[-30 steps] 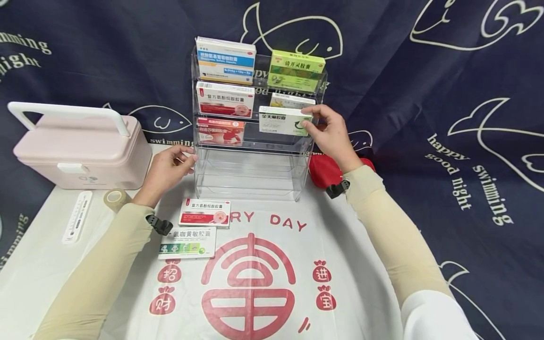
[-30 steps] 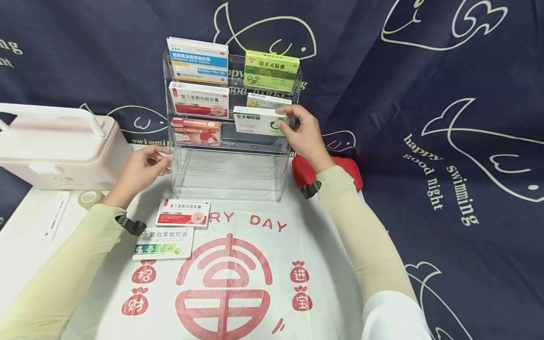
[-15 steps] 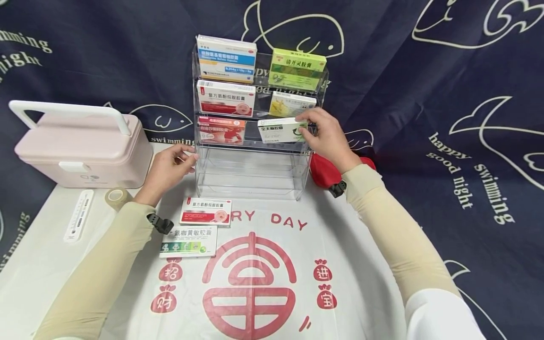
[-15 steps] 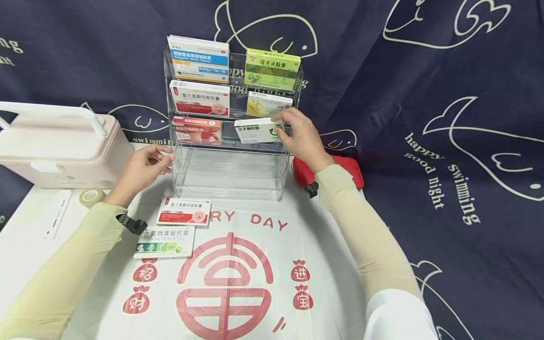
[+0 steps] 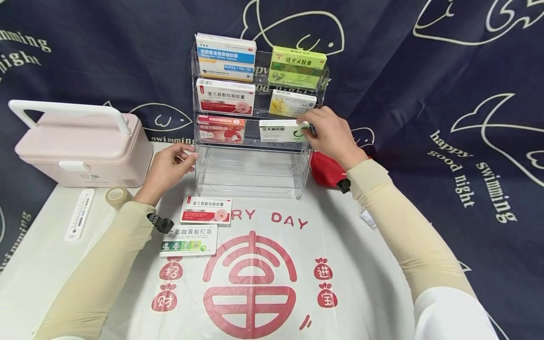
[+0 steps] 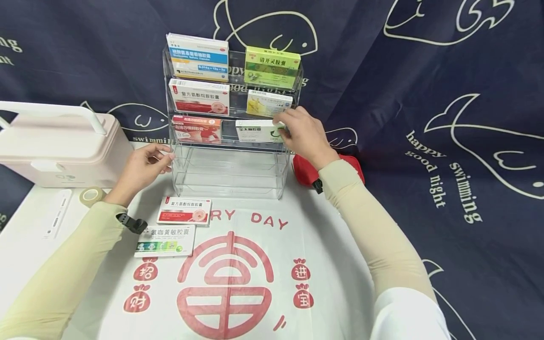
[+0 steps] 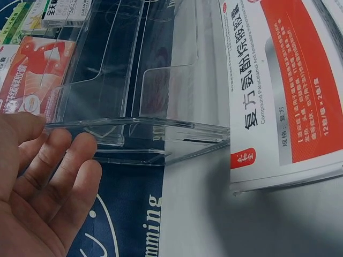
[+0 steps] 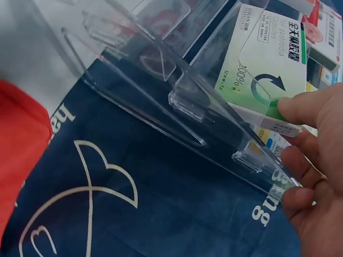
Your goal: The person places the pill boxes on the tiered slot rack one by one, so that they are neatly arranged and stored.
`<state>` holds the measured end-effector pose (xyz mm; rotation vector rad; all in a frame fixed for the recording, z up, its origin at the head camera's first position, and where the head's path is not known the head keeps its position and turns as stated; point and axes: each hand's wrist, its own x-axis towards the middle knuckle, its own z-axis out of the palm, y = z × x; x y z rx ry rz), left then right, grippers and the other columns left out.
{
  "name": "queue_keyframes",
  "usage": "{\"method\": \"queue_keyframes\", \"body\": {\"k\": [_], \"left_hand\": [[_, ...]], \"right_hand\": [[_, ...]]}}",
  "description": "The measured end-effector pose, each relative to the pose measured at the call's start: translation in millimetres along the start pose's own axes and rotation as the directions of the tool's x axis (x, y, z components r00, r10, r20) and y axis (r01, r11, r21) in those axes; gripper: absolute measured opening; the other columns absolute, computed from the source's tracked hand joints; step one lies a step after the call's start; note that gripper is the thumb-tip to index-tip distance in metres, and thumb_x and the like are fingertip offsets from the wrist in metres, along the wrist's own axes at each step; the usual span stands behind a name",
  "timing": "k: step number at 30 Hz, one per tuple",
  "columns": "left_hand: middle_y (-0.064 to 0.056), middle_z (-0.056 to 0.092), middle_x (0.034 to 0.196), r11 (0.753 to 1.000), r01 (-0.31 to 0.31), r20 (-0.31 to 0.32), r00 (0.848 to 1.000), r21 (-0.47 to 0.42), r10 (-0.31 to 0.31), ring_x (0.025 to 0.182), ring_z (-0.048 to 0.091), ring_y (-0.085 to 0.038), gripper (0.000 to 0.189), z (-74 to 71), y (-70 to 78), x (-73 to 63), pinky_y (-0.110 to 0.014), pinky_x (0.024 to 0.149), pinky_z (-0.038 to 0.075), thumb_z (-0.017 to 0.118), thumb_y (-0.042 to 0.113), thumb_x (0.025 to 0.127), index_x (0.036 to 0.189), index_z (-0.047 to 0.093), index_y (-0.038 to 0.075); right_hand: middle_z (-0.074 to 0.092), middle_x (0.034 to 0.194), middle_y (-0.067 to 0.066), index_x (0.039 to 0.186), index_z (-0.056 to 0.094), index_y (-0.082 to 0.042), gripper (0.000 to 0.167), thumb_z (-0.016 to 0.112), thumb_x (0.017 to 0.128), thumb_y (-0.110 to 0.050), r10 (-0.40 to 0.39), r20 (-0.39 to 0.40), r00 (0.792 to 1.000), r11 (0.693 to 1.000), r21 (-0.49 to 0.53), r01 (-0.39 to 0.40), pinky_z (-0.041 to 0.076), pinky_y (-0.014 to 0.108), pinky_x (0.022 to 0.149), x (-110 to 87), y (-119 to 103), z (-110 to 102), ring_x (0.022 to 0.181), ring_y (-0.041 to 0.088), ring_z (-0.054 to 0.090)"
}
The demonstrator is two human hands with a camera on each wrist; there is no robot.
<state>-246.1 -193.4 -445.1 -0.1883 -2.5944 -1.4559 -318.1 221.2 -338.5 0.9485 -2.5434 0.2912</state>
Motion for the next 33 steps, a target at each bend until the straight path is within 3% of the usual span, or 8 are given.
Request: {"method": "queue_keyframes", "body": {"k": [9,14,25,33], "left_hand": [[-0.014,0.073,0.09,1.0,-0.014,-0.004,1.0,0.003,0.014,0.074,0.071,-0.034,0.026,-0.1,-1.0,0.0,-0.018,0.056,0.049,0.067,0.024,0.1,0.114,0.068,0.003],[-0.014,0.073,0.09,1.0,-0.007,-0.005,1.0,0.003,0.007,0.071,0.071,-0.028,0.027,-0.4,-0.4,-0.6,-0.019,0.056,0.049,0.068,0.025,0.1,0.115,0.068,0.003],[-0.014,0.074,0.091,1.0,-0.014,0.002,1.0,0.005,0.014,0.068,0.071,-0.02,0.027,-0.6,-1.4,0.4,-0.018,0.058,0.049,0.067,0.026,0.1,0.114,0.068,0.003],[-0.014,0.073,0.091,1.0,-0.022,0.002,1.0,-0.001,0.022,0.073,0.071,-0.032,0.027,-0.5,-1.6,0.7,-0.018,0.057,0.049,0.067,0.025,0.1,0.114,0.068,0.002]], "right_hand": [[0.071,0.112,-0.001,0.116,0.074,-0.019,0.028,0.07,0.091,-0.007,0.033,0.116,0.993,0.997,-0.079,-0.024,0.05,0.048,0.064,-1.1,0.2,-8.0,0.093,0.023,0.057],[0.072,0.114,0.001,0.116,0.075,-0.017,0.029,0.068,0.091,-0.005,0.047,0.141,0.989,0.995,-0.092,-0.034,0.051,0.051,0.066,-2.2,1.1,-9.7,0.096,0.025,0.059],[0.071,0.114,0.002,0.116,0.075,-0.016,0.027,0.065,0.093,-0.005,0.063,0.144,0.988,0.995,-0.084,-0.051,0.052,0.052,0.068,-6.0,2.1,-6.6,0.099,0.026,0.061],[0.067,0.117,0.002,0.119,0.073,-0.015,0.031,0.058,0.095,-0.003,0.031,0.062,0.998,0.998,-0.064,-0.027,0.053,0.051,0.068,-13.9,4.4,2.1,0.102,0.026,0.061]]}}
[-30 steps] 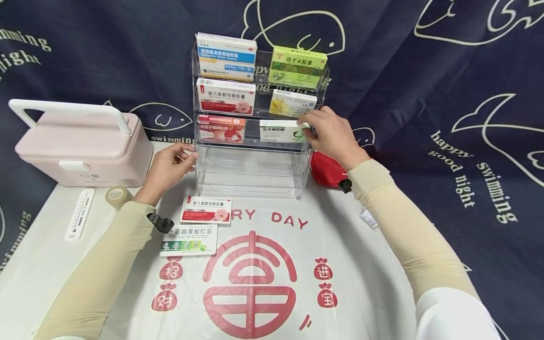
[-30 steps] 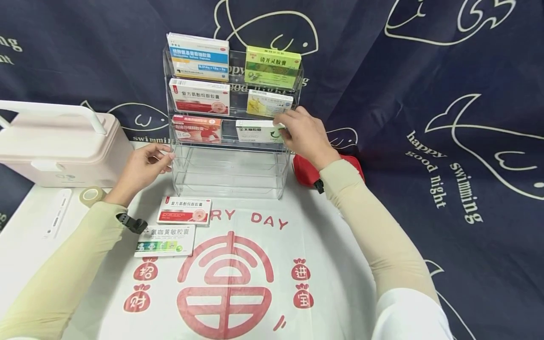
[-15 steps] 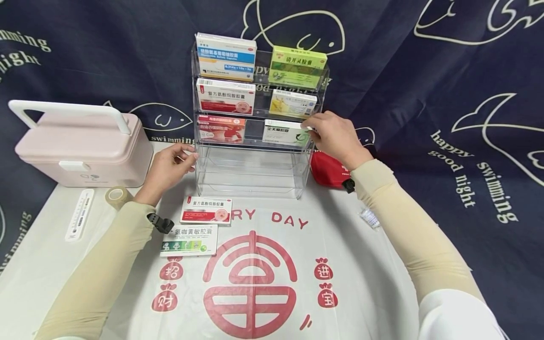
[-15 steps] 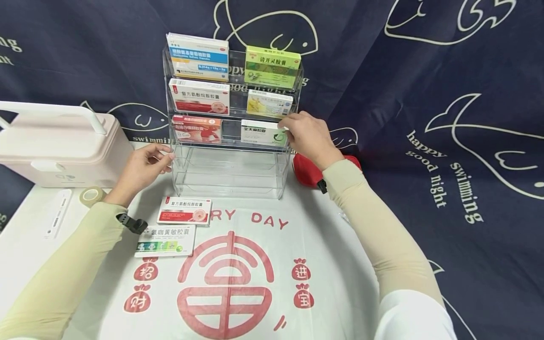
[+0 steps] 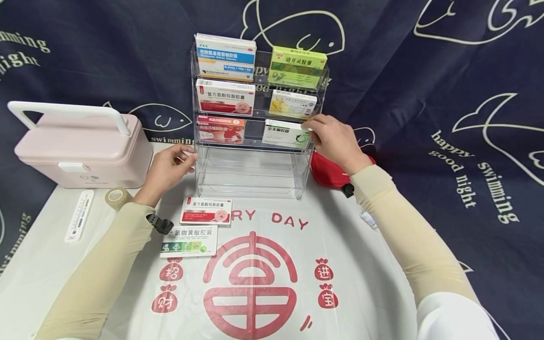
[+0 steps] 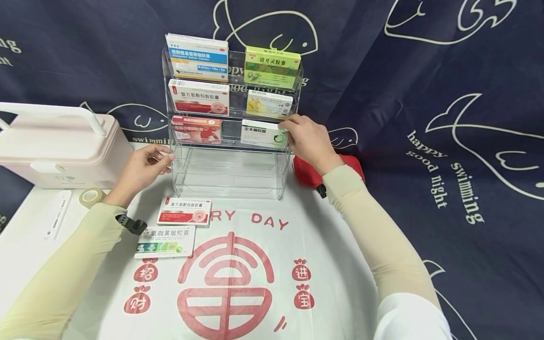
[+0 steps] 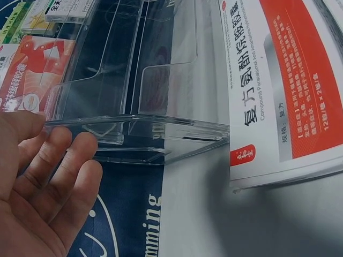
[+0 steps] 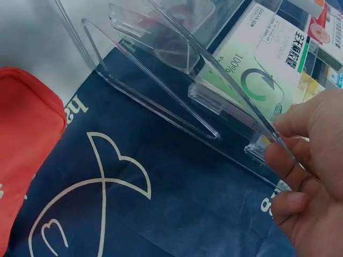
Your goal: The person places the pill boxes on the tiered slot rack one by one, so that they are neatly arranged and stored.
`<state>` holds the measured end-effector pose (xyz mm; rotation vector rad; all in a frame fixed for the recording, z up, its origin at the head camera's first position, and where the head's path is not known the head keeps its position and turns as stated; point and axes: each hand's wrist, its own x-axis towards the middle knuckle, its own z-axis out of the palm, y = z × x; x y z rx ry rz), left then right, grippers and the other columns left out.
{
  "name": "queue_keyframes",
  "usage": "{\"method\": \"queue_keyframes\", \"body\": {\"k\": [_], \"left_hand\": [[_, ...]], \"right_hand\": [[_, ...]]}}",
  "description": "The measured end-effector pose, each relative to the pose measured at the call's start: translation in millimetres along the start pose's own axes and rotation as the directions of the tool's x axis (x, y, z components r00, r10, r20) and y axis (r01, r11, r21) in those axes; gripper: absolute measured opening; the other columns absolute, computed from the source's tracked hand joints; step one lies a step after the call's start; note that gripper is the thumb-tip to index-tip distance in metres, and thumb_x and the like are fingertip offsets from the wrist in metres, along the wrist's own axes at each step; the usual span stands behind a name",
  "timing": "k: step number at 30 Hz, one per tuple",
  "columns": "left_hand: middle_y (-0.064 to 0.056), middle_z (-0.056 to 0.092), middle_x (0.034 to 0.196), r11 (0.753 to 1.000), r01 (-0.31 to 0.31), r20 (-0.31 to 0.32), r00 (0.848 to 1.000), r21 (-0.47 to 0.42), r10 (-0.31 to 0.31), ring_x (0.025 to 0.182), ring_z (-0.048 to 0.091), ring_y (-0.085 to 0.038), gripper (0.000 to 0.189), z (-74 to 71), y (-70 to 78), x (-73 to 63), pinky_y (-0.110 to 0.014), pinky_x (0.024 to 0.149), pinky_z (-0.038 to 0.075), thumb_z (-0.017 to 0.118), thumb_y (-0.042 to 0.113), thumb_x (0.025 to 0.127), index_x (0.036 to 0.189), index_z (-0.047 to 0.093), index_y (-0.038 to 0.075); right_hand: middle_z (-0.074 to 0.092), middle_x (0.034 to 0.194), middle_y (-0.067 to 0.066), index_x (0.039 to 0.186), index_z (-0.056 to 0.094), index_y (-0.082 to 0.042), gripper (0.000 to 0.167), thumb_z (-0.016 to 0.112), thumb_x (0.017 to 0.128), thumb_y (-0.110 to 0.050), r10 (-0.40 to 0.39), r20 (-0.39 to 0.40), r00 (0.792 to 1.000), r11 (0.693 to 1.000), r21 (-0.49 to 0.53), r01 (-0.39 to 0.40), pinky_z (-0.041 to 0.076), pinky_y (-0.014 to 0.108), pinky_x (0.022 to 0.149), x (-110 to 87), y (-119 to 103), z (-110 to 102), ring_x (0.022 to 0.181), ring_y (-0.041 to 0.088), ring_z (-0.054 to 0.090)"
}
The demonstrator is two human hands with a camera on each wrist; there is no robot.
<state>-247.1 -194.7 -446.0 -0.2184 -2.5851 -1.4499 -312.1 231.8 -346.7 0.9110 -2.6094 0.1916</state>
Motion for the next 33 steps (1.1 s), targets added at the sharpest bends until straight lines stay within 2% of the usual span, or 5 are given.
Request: {"method": "queue_keyframes", "body": {"k": [9,15,21,26,33], "left_hand": [[-0.014,0.073,0.092,1.0,0.024,-0.012,1.0,-0.003,-0.024,0.07,0.072,-0.026,0.027,-2.9,-1.6,-5.3,-0.018,0.056,0.049,0.068,0.025,0.099,0.114,0.068,0.003],[-0.014,0.071,0.091,1.0,0.028,0.002,1.0,-0.014,-0.028,0.072,0.072,-0.028,0.03,-0.9,-1.0,-1.8,-0.018,0.056,0.049,0.068,0.029,0.099,0.115,0.068,0.004],[-0.013,0.072,0.09,1.0,0.015,0.002,1.0,-0.015,-0.015,0.07,0.071,-0.024,0.028,-0.2,-0.7,-0.8,-0.018,0.057,0.049,0.068,0.027,0.099,0.115,0.068,0.003],[-0.013,0.072,0.089,1.0,0.01,-0.009,1.0,-0.016,-0.01,0.069,0.071,-0.025,0.027,0.4,-1.5,-0.9,-0.018,0.056,0.049,0.068,0.026,0.099,0.114,0.069,0.004],[-0.014,0.072,0.089,1.0,-0.001,-0.005,1.0,-0.015,0.001,0.072,0.071,-0.032,0.03,0.5,-2.0,-0.7,-0.017,0.056,0.049,0.069,0.029,0.099,0.114,0.068,0.003]], "right_hand": [[0.068,0.111,0.004,0.117,0.072,-0.009,0.024,0.065,0.094,-0.007,-0.039,-0.265,0.963,0.966,0.238,0.105,0.054,0.037,0.062,-23.0,-44.5,40.7,0.083,0.018,0.065],[0.068,0.114,0.001,0.122,0.069,-0.01,0.026,0.064,0.098,-0.017,-0.108,0.016,0.994,0.892,0.442,0.09,0.052,0.026,0.067,-51.5,-112.3,82.2,0.083,0.009,0.062],[0.064,0.117,-0.003,0.128,0.069,-0.015,0.031,0.062,0.1,-0.026,-0.244,0.256,0.935,0.868,0.489,0.093,0.051,0.025,0.076,-75.4,-180.8,113.7,0.091,0.005,0.057],[0.057,0.114,-0.004,0.142,0.06,-0.022,0.042,0.059,0.102,-0.036,-0.344,0.316,0.884,0.889,0.412,0.199,0.047,0.021,0.064,-85.8,-211.9,125.6,0.084,0.004,0.05],[0.052,0.104,-0.004,0.144,0.059,-0.027,0.045,0.059,0.103,-0.043,-0.411,0.326,0.851,0.892,0.334,0.304,0.041,0.021,0.06,-89.8,-219.4,127.3,0.082,0.007,0.045]]}}
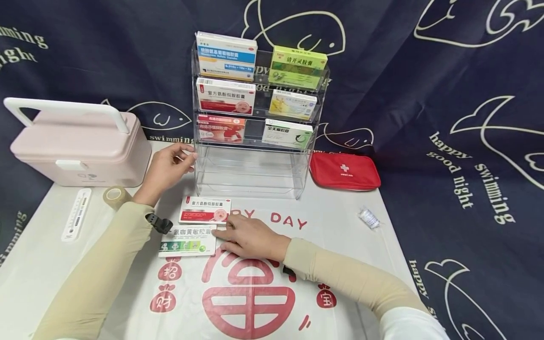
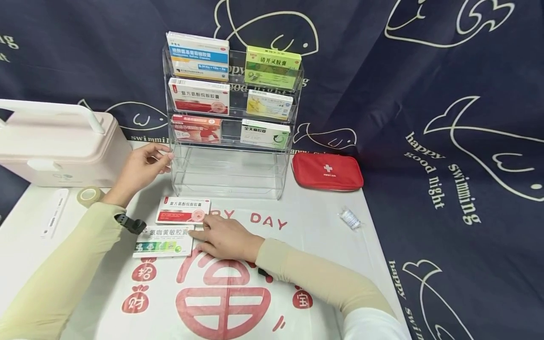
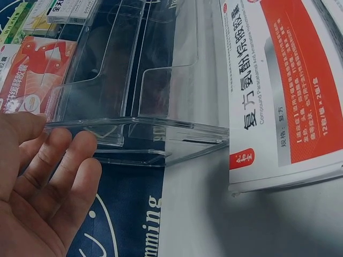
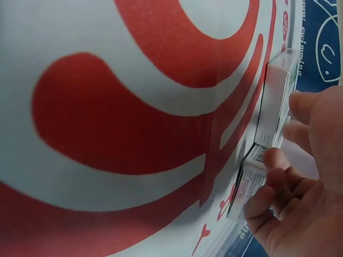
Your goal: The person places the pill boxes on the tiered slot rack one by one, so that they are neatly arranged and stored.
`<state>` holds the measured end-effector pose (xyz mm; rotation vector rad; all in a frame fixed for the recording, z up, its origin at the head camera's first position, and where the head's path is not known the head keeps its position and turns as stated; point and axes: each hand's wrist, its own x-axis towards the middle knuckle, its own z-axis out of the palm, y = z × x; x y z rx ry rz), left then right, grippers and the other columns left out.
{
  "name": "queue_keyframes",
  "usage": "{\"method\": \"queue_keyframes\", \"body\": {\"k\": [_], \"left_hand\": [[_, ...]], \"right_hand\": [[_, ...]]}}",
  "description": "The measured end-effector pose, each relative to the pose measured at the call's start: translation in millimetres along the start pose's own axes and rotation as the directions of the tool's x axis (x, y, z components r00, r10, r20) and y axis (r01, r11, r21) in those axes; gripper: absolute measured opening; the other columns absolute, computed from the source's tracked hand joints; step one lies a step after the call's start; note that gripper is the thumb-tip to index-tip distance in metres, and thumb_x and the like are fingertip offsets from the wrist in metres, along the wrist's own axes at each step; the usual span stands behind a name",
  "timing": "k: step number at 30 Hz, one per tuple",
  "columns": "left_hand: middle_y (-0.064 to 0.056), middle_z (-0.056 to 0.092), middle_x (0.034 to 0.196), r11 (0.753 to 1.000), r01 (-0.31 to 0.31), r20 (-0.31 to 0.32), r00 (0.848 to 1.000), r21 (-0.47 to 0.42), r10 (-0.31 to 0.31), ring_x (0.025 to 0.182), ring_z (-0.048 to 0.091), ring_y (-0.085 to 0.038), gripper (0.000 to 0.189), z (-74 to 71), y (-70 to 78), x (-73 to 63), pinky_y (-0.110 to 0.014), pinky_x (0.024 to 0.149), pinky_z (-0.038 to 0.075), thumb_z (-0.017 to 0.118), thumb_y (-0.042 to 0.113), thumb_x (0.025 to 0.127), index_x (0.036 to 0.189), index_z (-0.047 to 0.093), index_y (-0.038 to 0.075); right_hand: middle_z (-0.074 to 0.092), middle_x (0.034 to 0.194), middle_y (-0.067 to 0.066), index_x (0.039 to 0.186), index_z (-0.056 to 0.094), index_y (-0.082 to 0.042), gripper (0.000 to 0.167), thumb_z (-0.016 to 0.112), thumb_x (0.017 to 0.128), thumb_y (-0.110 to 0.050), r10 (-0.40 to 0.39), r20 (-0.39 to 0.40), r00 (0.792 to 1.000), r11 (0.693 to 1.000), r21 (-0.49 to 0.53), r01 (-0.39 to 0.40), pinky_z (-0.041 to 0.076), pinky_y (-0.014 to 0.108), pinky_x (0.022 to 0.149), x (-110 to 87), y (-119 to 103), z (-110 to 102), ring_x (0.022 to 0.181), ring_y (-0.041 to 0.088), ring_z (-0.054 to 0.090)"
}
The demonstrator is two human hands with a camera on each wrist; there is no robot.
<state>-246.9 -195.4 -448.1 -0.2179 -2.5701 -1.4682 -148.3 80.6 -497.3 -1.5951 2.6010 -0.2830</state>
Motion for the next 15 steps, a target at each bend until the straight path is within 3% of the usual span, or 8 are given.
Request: {"method": "queue_keyframes", "body": {"k": [4,12,15], "left_hand": [[-0.014,0.072,0.089,1.0,0.006,0.0,1.0,0.007,-0.006,0.072,0.071,-0.029,0.031,-1.4,0.8,-1.1,-0.017,0.056,0.049,0.068,0.03,0.099,0.115,0.068,0.003],[-0.014,0.073,0.09,1.0,0.007,-0.001,1.0,0.007,-0.007,0.071,0.071,-0.027,0.03,-3.1,0.9,-1.6,-0.017,0.057,0.049,0.068,0.028,0.1,0.115,0.068,0.003],[-0.015,0.072,0.09,1.0,0.004,0.005,1.0,-0.003,-0.004,0.07,0.071,-0.024,0.029,-1.5,0.5,-1.0,-0.018,0.057,0.049,0.068,0.027,0.1,0.115,0.068,0.003]], "right_hand": [[0.049,0.098,-0.007,0.141,0.062,-0.027,0.041,0.058,0.103,-0.043,-0.014,0.032,0.999,1.0,0.027,0.013,0.039,0.019,0.06,-4.8,-1.0,0.3,0.082,0.007,0.043],[0.054,0.109,-0.002,0.151,0.051,-0.024,0.051,0.055,0.104,-0.044,-0.011,0.045,0.999,1.0,0.026,0.01,0.044,0.021,0.067,-5.0,-2.9,4.6,0.089,0.009,0.047],[0.054,0.109,-0.002,0.148,0.054,-0.024,0.048,0.055,0.104,-0.043,-0.021,0.049,0.999,1.0,0.015,0.02,0.043,0.02,0.067,-4.6,-3.7,5.3,0.089,0.009,0.047]]}}
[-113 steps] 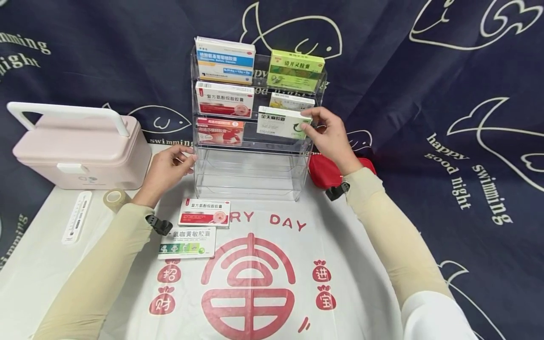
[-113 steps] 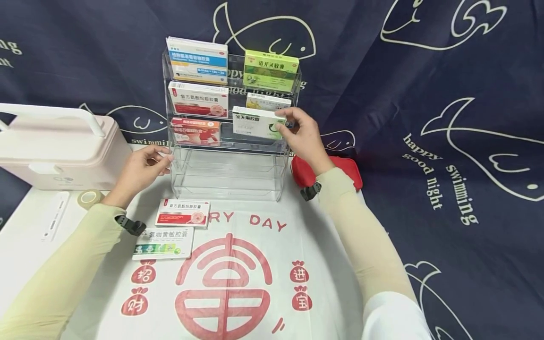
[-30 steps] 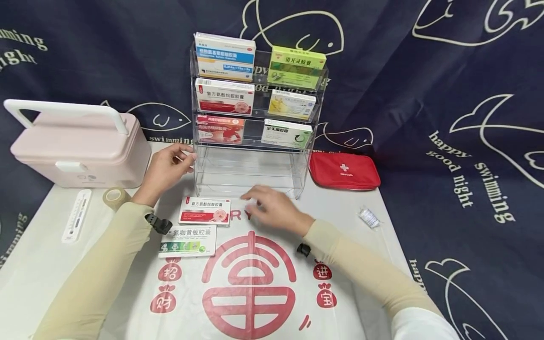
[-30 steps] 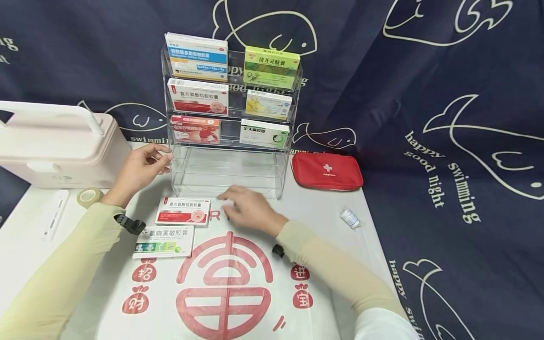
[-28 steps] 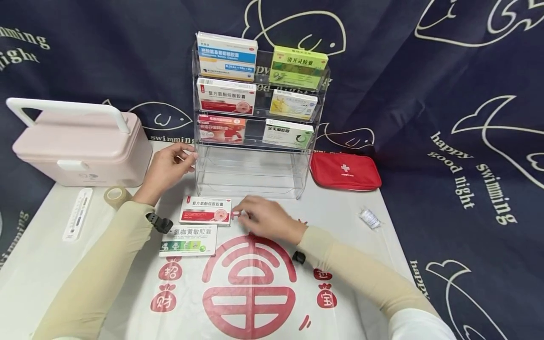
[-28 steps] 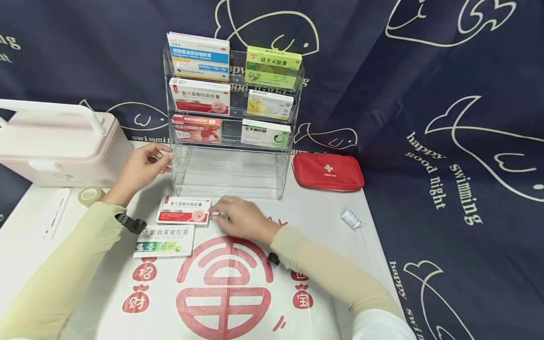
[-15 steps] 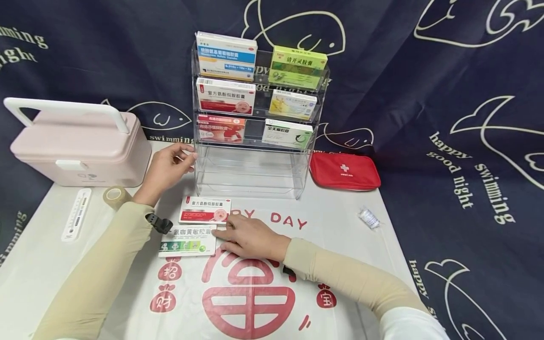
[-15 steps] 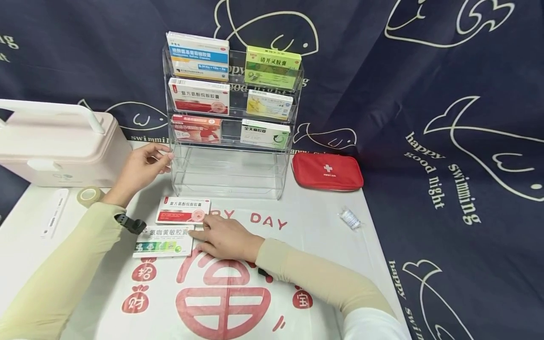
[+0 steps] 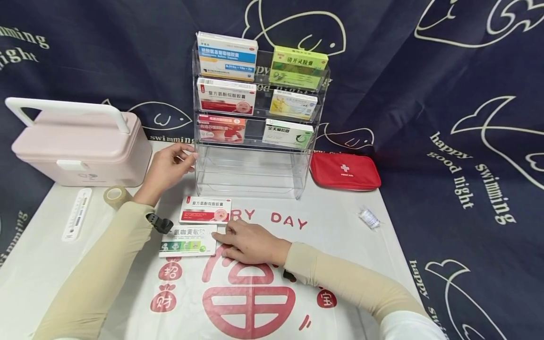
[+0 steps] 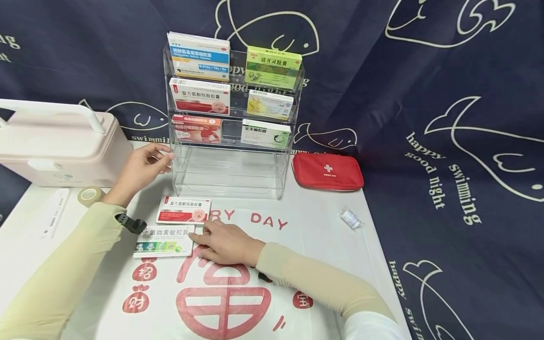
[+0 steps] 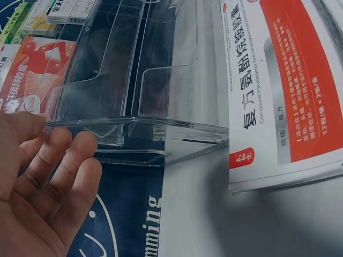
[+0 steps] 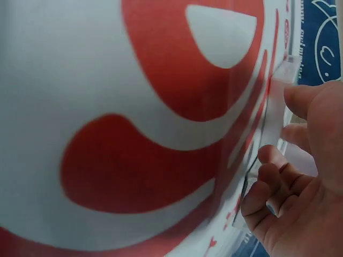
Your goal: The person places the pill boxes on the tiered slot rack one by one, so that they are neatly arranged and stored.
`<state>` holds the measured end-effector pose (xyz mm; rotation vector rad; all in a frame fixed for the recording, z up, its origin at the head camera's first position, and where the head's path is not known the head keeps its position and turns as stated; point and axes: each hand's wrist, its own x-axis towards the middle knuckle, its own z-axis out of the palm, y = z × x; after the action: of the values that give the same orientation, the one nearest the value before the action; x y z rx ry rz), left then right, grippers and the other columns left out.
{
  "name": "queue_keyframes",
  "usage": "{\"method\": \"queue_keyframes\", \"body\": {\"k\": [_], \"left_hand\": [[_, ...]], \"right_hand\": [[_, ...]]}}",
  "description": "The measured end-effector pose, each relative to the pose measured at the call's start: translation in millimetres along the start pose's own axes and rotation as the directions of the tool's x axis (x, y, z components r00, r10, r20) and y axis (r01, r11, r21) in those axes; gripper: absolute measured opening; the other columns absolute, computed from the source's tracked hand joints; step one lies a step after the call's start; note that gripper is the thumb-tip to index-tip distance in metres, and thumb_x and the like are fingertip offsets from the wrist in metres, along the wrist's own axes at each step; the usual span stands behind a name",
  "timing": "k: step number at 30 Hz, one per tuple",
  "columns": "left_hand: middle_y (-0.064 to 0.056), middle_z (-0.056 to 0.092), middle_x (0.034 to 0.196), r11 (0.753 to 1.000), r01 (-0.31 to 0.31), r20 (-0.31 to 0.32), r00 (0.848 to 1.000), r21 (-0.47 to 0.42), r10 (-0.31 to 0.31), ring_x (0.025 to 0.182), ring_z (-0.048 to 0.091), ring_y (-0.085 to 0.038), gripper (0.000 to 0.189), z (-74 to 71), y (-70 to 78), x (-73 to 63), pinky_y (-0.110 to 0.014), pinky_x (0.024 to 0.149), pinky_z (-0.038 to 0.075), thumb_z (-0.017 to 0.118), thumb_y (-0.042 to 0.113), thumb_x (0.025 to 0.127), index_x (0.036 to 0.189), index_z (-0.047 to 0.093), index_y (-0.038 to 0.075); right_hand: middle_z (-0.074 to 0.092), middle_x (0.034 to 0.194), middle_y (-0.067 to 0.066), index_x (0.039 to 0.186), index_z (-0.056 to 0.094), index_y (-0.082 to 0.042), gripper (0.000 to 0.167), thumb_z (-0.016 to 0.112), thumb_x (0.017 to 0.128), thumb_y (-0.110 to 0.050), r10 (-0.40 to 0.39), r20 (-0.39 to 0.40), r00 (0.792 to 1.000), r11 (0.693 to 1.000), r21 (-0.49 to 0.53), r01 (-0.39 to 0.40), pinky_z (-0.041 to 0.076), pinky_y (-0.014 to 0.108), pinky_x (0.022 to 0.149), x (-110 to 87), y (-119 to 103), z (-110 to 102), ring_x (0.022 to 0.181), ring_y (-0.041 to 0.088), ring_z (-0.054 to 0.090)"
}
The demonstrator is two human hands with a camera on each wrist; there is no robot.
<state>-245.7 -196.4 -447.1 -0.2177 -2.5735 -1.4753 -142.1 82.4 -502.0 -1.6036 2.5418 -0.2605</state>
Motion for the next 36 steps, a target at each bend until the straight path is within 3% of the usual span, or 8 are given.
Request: {"method": "queue_keyframes", "body": {"k": [5,9,13,17,26,33,36], "left_hand": [[-0.015,0.072,0.089,1.0,-0.003,-0.01,1.0,0.002,0.003,0.07,0.071,-0.027,0.028,2.2,-0.8,0.3,-0.018,0.056,0.049,0.068,0.026,0.1,0.115,0.068,0.002],[-0.015,0.072,0.09,1.0,-0.014,-0.011,1.0,-0.001,0.014,0.07,0.071,-0.029,0.029,2.9,-1.1,0.8,-0.018,0.056,0.049,0.068,0.026,0.1,0.115,0.068,0.002],[-0.015,0.073,0.089,1.0,-0.022,-0.012,1.0,0.004,0.022,0.071,0.072,-0.031,0.029,3.0,-0.3,0.7,-0.017,0.055,0.049,0.069,0.026,0.099,0.115,0.068,0.003],[-0.015,0.072,0.088,1.0,-0.018,-0.015,1.0,0.01,0.018,0.072,0.071,-0.032,0.029,2.4,0.3,-0.3,-0.017,0.055,0.048,0.068,0.027,0.1,0.115,0.068,0.003],[-0.015,0.072,0.087,1.0,-0.02,-0.018,1.0,0.01,0.02,0.071,0.072,-0.032,0.027,3.6,0.5,-0.4,-0.018,0.055,0.048,0.069,0.024,0.099,0.114,0.068,0.001],[-0.014,0.071,0.087,1.0,-0.012,-0.026,1.0,0.015,0.012,0.065,0.07,-0.017,0.026,3.0,0.5,-1.0,-0.018,0.054,0.048,0.069,0.024,0.099,0.114,0.069,0.003],[-0.014,0.071,0.087,1.0,-0.016,-0.019,1.0,0.013,0.016,0.066,0.071,-0.019,0.027,2.5,0.5,-1.3,-0.018,0.054,0.048,0.069,0.025,0.099,0.115,0.068,0.002]], "right_hand": [[0.052,0.105,-0.006,0.135,0.067,-0.025,0.037,0.06,0.102,-0.041,0.004,-0.044,0.999,0.998,0.059,-0.002,0.041,0.018,0.066,-3.6,-2.4,-1.6,0.088,0.007,0.045],[0.055,0.114,-0.005,0.138,0.064,-0.021,0.042,0.063,0.101,-0.041,0.115,-0.084,0.99,0.976,0.193,-0.097,0.044,0.018,0.073,-8.4,-6.6,4.1,0.094,0.004,0.048],[0.056,0.126,-0.004,0.148,0.052,-0.02,0.058,0.061,0.099,-0.05,0.3,-0.079,0.951,0.912,0.318,-0.261,0.049,0.024,0.085,-7.3,-16.7,10.2,0.107,0.005,0.052],[0.055,0.13,-0.005,0.148,0.051,-0.021,0.066,0.058,0.096,-0.061,0.388,-0.056,0.92,0.879,0.323,-0.351,0.052,0.031,0.087,0.2,-25.5,13.9,0.115,0.007,0.053],[0.055,0.114,-0.004,0.141,0.058,-0.018,0.062,0.061,0.095,-0.059,0.417,-0.097,0.904,0.898,0.2,-0.392,0.049,0.024,0.071,11.4,-32.3,20.4,0.095,0.007,0.052],[0.056,0.12,-0.007,0.137,0.056,-0.018,0.055,0.067,0.094,-0.051,0.383,-0.185,0.905,0.908,0.257,-0.331,0.05,0.024,0.08,8.6,-27.5,19.0,0.103,0.005,0.052],[0.059,0.123,-0.008,0.135,0.054,-0.019,0.053,0.07,0.094,-0.047,0.38,-0.231,0.895,0.911,0.258,-0.321,0.05,0.024,0.082,8.3,-23.3,17.3,0.106,0.004,0.054]]}}
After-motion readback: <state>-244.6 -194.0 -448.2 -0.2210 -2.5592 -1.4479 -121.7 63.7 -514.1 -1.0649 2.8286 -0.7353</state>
